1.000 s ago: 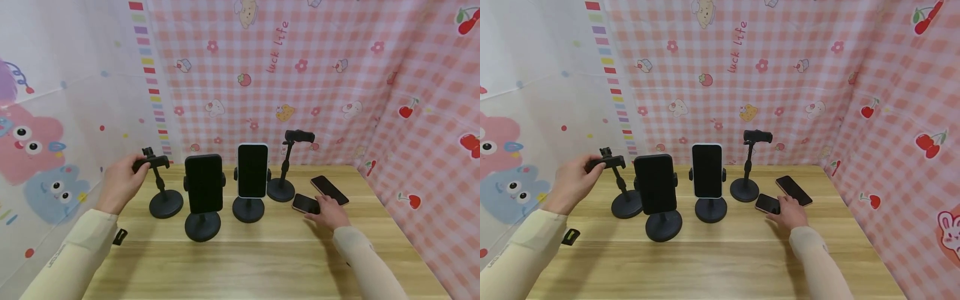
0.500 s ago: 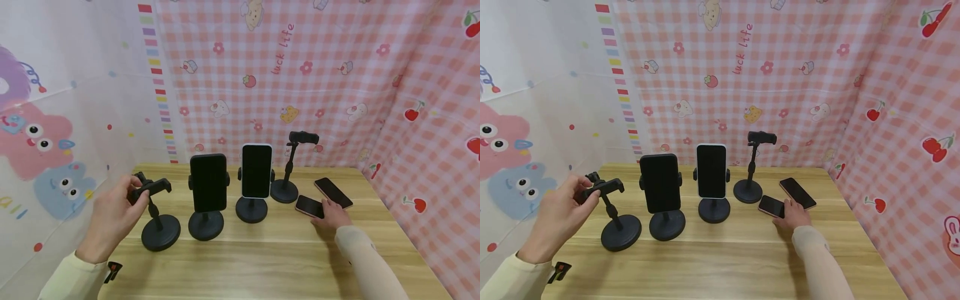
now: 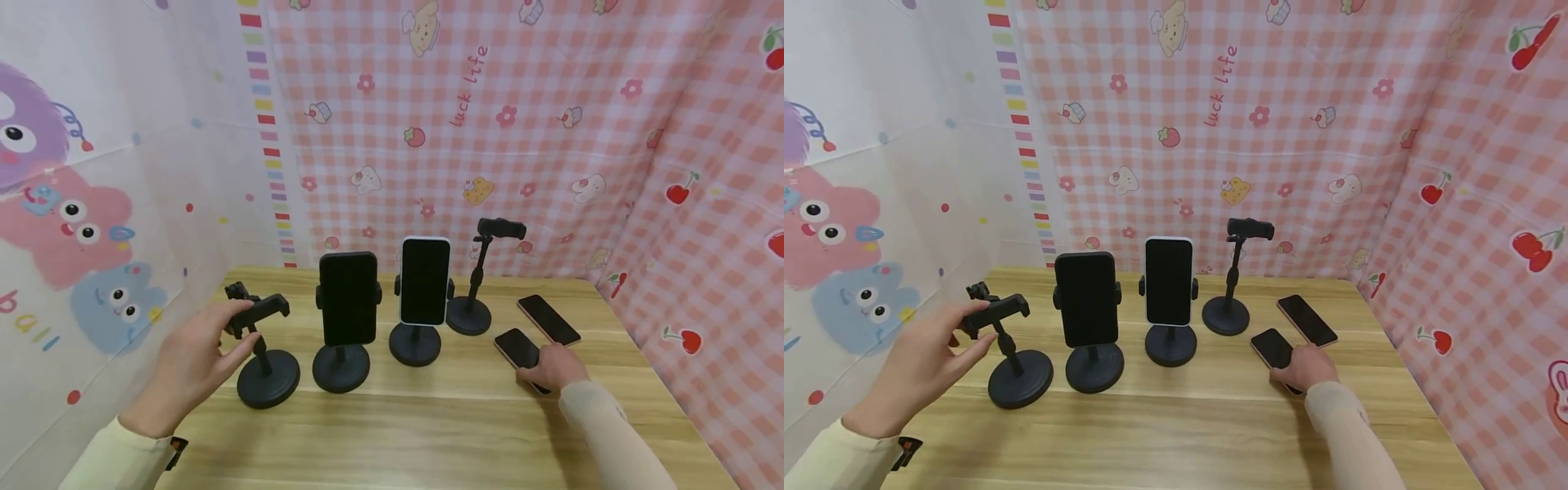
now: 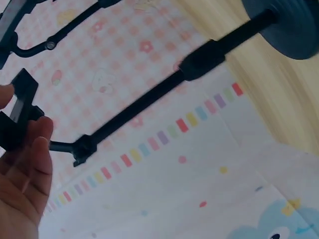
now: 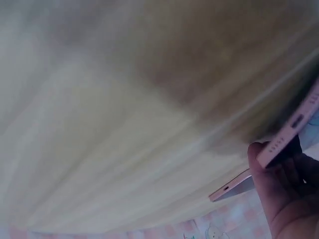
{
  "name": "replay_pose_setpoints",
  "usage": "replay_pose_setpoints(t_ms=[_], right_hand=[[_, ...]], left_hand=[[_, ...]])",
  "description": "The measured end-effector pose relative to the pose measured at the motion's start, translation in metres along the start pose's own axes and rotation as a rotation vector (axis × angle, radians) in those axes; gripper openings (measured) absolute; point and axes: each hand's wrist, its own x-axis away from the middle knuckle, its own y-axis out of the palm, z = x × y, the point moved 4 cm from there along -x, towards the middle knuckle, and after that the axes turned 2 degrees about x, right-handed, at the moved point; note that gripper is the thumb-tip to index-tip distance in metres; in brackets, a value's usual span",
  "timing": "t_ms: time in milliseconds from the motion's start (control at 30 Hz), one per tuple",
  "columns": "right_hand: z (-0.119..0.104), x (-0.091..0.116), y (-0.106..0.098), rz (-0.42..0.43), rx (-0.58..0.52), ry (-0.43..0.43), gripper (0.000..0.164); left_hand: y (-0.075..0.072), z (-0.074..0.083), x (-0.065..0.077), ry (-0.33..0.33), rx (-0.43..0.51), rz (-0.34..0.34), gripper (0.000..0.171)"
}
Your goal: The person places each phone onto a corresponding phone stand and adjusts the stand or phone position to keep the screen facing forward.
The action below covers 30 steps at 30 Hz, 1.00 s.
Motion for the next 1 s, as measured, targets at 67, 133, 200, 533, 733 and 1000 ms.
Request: replay_pose_setpoints(t_ms=[67,133,200,533,733,1000], right_hand=[[-0.001,0.007,0.000,0.029,-0.030,-0.001,0.058],[-0.010,0.016,-0.003,0.047,-0.105,-0.027,0.055],[-0.031,0.028,-0.007,0.031,-0.216,-0.080,0.052],[-0.221,0.100,-0.033,-0.511,-1.282,-0.430,0.045],[-0.294,0.116,-0.034,-0.648,-1.485,-0.467,0.049],[-0.368,0.091,-0.048,-0.178,-1.381,-0.453,0.051]], left_hand=[[0.000,0.000,0.002,0.045,0.007,0.002,0.045],[-0.001,0.000,0.003,0.067,0.016,0.009,0.045],[-0.003,0.000,0.004,0.078,0.027,0.017,0.044],[-0.003,-0.003,0.006,0.065,0.059,0.027,0.042],[-0.002,-0.005,0.010,0.047,0.085,0.003,0.042],[-0.005,-0.008,0.012,0.044,0.094,0.001,0.040]])
